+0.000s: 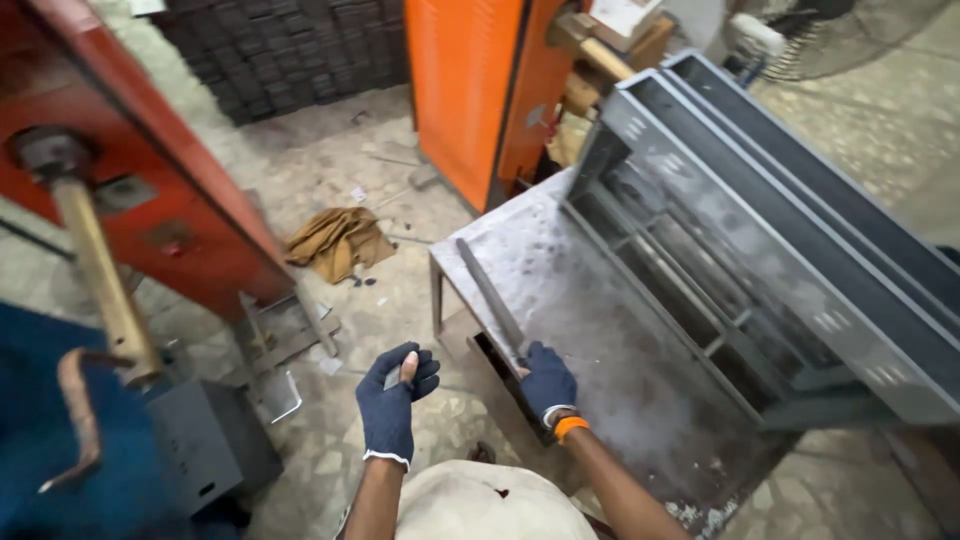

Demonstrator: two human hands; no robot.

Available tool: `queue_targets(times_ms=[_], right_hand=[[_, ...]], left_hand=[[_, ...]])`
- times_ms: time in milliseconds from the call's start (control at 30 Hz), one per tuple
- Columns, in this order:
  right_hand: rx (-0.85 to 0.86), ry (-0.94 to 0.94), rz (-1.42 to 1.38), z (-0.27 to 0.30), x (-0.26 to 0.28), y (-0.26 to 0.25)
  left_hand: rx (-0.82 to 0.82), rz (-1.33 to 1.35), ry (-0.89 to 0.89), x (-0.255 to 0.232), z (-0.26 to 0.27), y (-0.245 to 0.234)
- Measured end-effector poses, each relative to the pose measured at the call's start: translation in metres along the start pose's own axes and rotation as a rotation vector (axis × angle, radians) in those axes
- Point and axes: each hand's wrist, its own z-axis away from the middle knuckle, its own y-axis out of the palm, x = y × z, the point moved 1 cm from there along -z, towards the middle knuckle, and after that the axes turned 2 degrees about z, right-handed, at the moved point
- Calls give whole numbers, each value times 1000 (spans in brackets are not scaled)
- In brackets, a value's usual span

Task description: Perform spot welding on metal housing components and file down the edges at a manual workstation.

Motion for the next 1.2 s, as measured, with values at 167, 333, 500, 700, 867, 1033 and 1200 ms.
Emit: queue_targets(times_ms=[167, 333, 500, 700, 867, 1033, 1200], right_hand=[[109, 173, -100, -4, 49, -12], [173, 141, -190, 2, 121, 32], [145, -296, -414, 32, 246, -2], [204, -777, -362, 49, 394, -102], [250, -896, -271, 60, 429, -121], [252, -919, -246, 45, 421, -137], [30, -873, -74, 42, 440, -159]], left_hand=[[-161, 87, 79, 0, 0, -59], [-527, 291, 349, 11, -19, -209], [-927, -25, 817, -76, 9, -309], [-603, 303, 642, -237, 43, -281], [-593, 243, 619, -230, 29, -315], [-581, 130, 591, -203, 22, -318], [-601, 197, 475, -196, 23, -306]])
